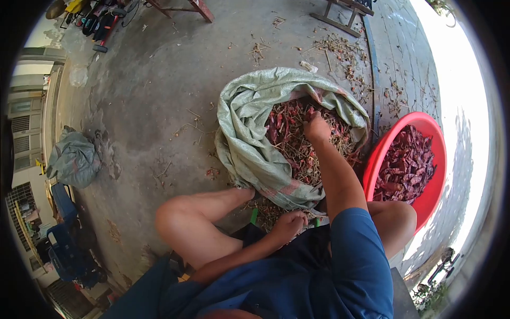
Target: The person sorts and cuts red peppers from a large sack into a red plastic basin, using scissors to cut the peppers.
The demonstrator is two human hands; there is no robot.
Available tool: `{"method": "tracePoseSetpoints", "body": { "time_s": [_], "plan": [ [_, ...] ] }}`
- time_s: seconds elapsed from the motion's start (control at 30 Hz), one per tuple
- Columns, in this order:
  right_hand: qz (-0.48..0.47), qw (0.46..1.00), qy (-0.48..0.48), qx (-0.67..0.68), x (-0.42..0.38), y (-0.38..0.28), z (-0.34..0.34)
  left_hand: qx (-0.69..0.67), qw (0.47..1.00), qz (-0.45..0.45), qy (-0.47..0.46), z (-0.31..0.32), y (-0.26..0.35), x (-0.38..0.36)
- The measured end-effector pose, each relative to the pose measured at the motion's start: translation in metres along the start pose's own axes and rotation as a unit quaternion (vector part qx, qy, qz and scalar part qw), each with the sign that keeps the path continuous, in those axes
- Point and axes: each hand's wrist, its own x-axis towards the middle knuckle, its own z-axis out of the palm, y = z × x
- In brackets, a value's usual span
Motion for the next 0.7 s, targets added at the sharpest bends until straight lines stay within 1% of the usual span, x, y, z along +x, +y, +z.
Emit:
{"method": "tracePoseSetpoints", "body": {
  "time_s": [0.07, 0.1, 0.17, 0.2, 0.27, 0.3, 0.33, 0.4, 0.47, 0.5, 0.53, 0.6, 0.63, 0.67, 0.7],
  "plan": [
    [0.013, 1.0, 0.011, 0.01, 0.002, 0.01, 0.009, 0.002, 0.997, 0.07, 0.016, 0.003, -0.007, -0.002],
    [0.034, 0.999, 0.025, 0.017, -0.002, 0.011, 0.007, -0.003, 0.999, 0.054, -0.003, 0.003, -0.009, -0.004],
    [0.057, 0.997, 0.018, 0.038, -0.005, 0.016, 0.007, -0.042, 0.999, -0.031, -0.012, 0.002, -0.012, -0.009],
    [0.059, 0.997, 0.034, 0.039, -0.006, 0.019, 0.01, -0.047, 0.998, -0.039, -0.02, 0.004, -0.015, -0.011],
    [0.032, 0.997, -0.007, 0.075, -0.009, 0.021, 0.007, -0.043, 0.998, -0.036, -0.038, 0.002, -0.019, -0.009],
    [0.036, 0.996, -0.007, 0.076, -0.014, 0.021, 0.006, -0.051, 0.998, -0.018, -0.036, 0.004, -0.021, -0.007],
    [0.029, 0.996, 0.006, 0.084, -0.019, 0.021, 0.005, -0.048, 0.998, -0.022, -0.039, 0.004, -0.023, -0.008],
    [0.023, 0.995, 0.026, 0.094, -0.02, 0.024, 0.0, -0.064, 0.996, -0.064, -0.016, 0.006, -0.015, -0.004],
    [-0.008, 0.981, 0.028, 0.191, -0.026, 0.032, 0.0, -0.068, 0.994, -0.079, -0.019, 0.01, -0.006, -0.007],
    [-0.022, 0.976, 0.053, 0.21, -0.031, 0.035, 0.0, -0.076, 0.993, -0.086, -0.017, 0.012, -0.002, -0.007],
    [-0.023, 0.976, 0.057, 0.209, -0.042, 0.039, -0.001, -0.076, 0.993, -0.083, -0.02, 0.015, -0.004, -0.01],
    [-0.05, 0.936, 0.042, 0.346, -0.056, 0.035, -0.011, -0.051, 0.995, -0.079, -0.039, 0.019, -0.008, -0.007],
    [-0.067, 0.927, 0.018, 0.368, -0.064, 0.039, -0.014, -0.055, 0.995, -0.08, -0.032, 0.023, -0.017, -0.009],
    [-0.085, 0.917, -0.014, 0.389, -0.078, 0.032, -0.026, 0.012, 1.0, -0.016, -0.021, 0.026, -0.025, -0.006],
    [-0.087, 0.909, -0.022, 0.407, -0.094, 0.021, -0.041, 0.085, 0.995, 0.039, -0.017, 0.028, -0.031, -0.005]
  ]
}}
